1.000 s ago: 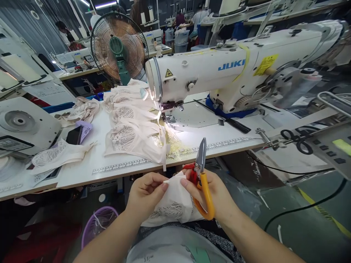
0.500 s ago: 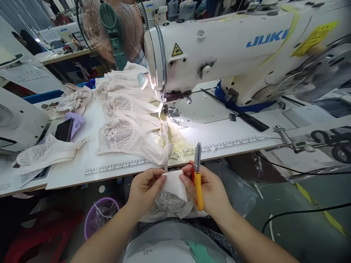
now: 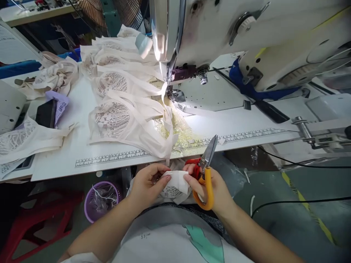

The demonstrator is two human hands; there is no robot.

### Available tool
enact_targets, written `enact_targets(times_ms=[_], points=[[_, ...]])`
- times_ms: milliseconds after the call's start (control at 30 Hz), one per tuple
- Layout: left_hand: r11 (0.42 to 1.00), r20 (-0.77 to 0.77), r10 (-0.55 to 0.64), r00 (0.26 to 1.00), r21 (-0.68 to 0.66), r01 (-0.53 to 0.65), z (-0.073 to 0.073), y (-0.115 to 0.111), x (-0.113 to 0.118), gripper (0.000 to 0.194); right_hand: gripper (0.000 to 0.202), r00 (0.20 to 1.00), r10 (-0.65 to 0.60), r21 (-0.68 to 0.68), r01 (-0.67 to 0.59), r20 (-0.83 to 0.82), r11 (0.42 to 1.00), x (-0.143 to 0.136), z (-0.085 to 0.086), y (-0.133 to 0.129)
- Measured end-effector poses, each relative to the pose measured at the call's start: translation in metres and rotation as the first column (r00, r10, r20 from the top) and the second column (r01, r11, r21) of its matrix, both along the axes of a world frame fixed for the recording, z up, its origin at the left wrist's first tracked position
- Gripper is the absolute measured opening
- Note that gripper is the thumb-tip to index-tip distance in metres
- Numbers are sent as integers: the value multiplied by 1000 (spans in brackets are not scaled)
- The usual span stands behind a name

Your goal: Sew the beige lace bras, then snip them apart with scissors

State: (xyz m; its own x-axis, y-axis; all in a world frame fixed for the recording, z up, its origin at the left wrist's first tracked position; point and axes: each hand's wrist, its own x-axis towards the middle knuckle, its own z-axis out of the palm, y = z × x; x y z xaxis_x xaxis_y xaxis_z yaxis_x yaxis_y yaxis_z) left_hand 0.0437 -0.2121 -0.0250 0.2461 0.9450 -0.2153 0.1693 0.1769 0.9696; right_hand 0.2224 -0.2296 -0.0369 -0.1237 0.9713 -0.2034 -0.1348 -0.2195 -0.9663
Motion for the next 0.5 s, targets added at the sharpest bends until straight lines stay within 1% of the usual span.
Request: enact_targets(times_ms=[67, 133, 200, 333, 400, 433, 500], points=[[999, -67, -29, 997, 42, 32, -3, -1, -2, 13, 18, 1000, 9, -23, -9, -8, 1000, 1, 0, -1], [996, -93, -45, 995, 76, 52, -3, 0, -3, 11, 18, 1000, 15, -24, -15, -5, 1000, 1, 2, -2], [995, -51, -56, 997, 82, 60, 0, 1, -2, 10, 18, 1000, 13, -16, -13, -11, 1000, 2, 4, -2], [998, 90, -60, 994, 4, 59, 5, 1, 0, 9, 18, 1000, 5, 10, -5, -28, 1000, 1, 7, -1], [998, 86, -62, 994, 11, 62, 5, 1, -1, 8, 17, 1000, 4, 34, -3, -19, 999, 0, 7, -1], [996, 63, -75, 995, 52, 72, 6, 1, -1, 8, 16, 1000, 1, 47, -1, -6, 999, 0, 7, -1], [969, -11, -129, 992, 210, 128, 7, 4, -4, 6, 15, 999, -24, 86, 21, 43, 996, -1, 8, -1]])
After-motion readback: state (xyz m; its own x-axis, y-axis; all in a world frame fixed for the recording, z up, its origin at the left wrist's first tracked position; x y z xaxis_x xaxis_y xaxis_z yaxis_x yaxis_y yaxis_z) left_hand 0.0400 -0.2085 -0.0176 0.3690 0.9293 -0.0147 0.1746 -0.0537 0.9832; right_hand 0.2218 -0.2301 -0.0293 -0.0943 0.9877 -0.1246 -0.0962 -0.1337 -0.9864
